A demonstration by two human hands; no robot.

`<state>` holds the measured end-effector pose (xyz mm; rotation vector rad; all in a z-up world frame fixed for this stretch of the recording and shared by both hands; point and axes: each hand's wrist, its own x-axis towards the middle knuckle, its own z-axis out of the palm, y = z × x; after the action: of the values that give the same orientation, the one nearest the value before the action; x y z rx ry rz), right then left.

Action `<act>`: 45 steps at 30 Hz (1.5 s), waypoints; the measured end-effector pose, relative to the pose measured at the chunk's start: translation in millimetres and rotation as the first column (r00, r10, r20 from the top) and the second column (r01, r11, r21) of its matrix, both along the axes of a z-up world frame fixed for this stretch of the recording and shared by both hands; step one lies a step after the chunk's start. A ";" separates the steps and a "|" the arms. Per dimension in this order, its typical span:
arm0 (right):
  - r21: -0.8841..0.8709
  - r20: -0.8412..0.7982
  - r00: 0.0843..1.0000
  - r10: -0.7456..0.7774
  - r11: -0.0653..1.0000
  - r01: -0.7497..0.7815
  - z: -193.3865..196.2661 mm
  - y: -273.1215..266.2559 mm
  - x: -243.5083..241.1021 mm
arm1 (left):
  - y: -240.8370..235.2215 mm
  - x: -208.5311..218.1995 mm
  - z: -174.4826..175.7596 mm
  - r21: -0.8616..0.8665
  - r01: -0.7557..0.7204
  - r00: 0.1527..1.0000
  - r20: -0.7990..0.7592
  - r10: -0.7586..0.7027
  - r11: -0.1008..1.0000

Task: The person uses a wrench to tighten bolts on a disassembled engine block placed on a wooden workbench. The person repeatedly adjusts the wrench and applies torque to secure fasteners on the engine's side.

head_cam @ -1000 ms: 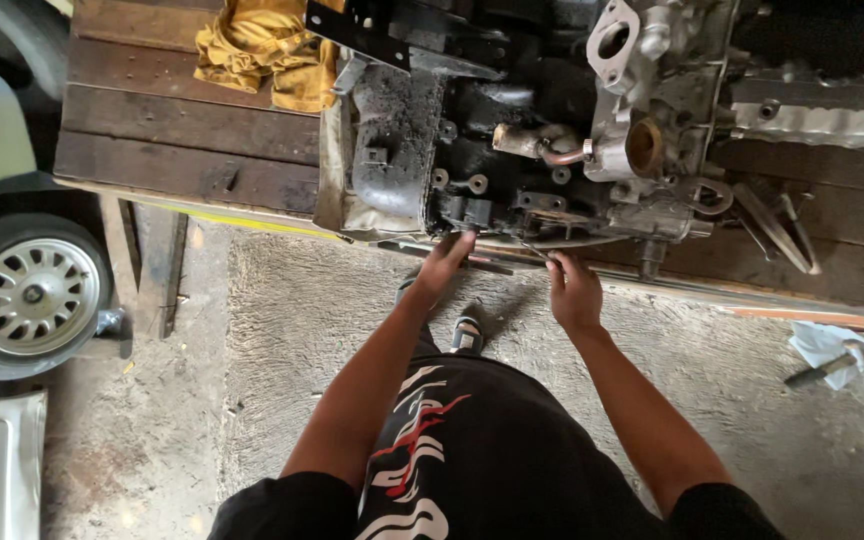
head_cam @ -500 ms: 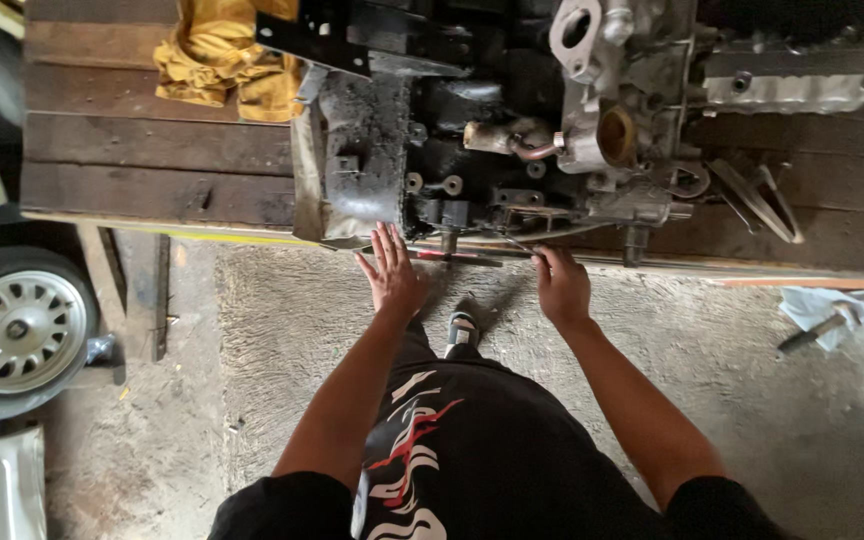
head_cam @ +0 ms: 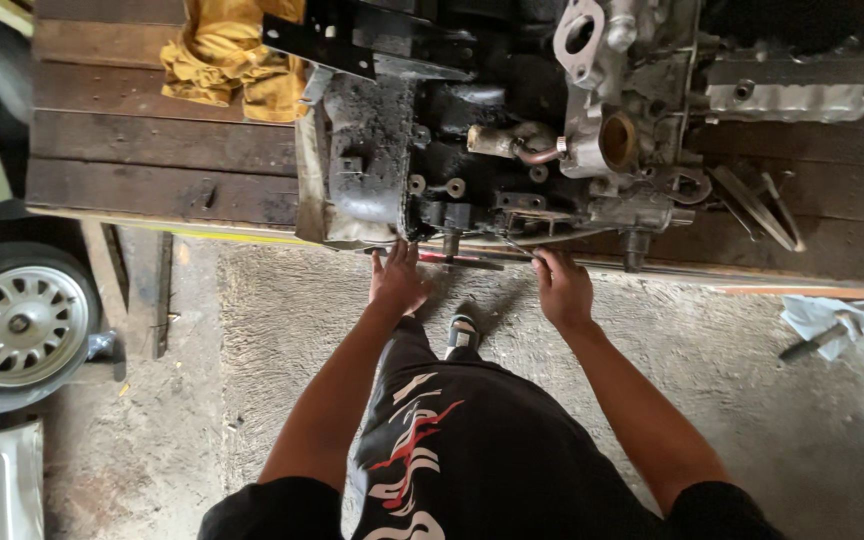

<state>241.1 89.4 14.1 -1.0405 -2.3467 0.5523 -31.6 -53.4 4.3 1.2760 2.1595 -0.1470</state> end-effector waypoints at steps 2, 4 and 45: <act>-0.009 0.009 1.000 -0.012 1.000 0.012 -2.4 -0.4 -0.1 | -5.3 -5.2 -5.0 0.063 -0.134 0.980 0.155 0.123 0.989; -0.038 0.024 0.999 -0.032 0.999 0.033 -5.9 0.8 0.3 | -9.6 -8.1 -23.0 0.091 -0.357 0.884 0.354 0.304 0.930; -0.037 0.398 0.866 0.302 0.949 -0.313 143.8 28.1 -37.6 | 49.8 42.0 29.1 0.112 -0.566 0.730 0.528 0.434 0.816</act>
<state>203.5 117.5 157.8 -0.8267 -2.9066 0.4482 10.4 -3.6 33.4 0.6905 2.0249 0.6512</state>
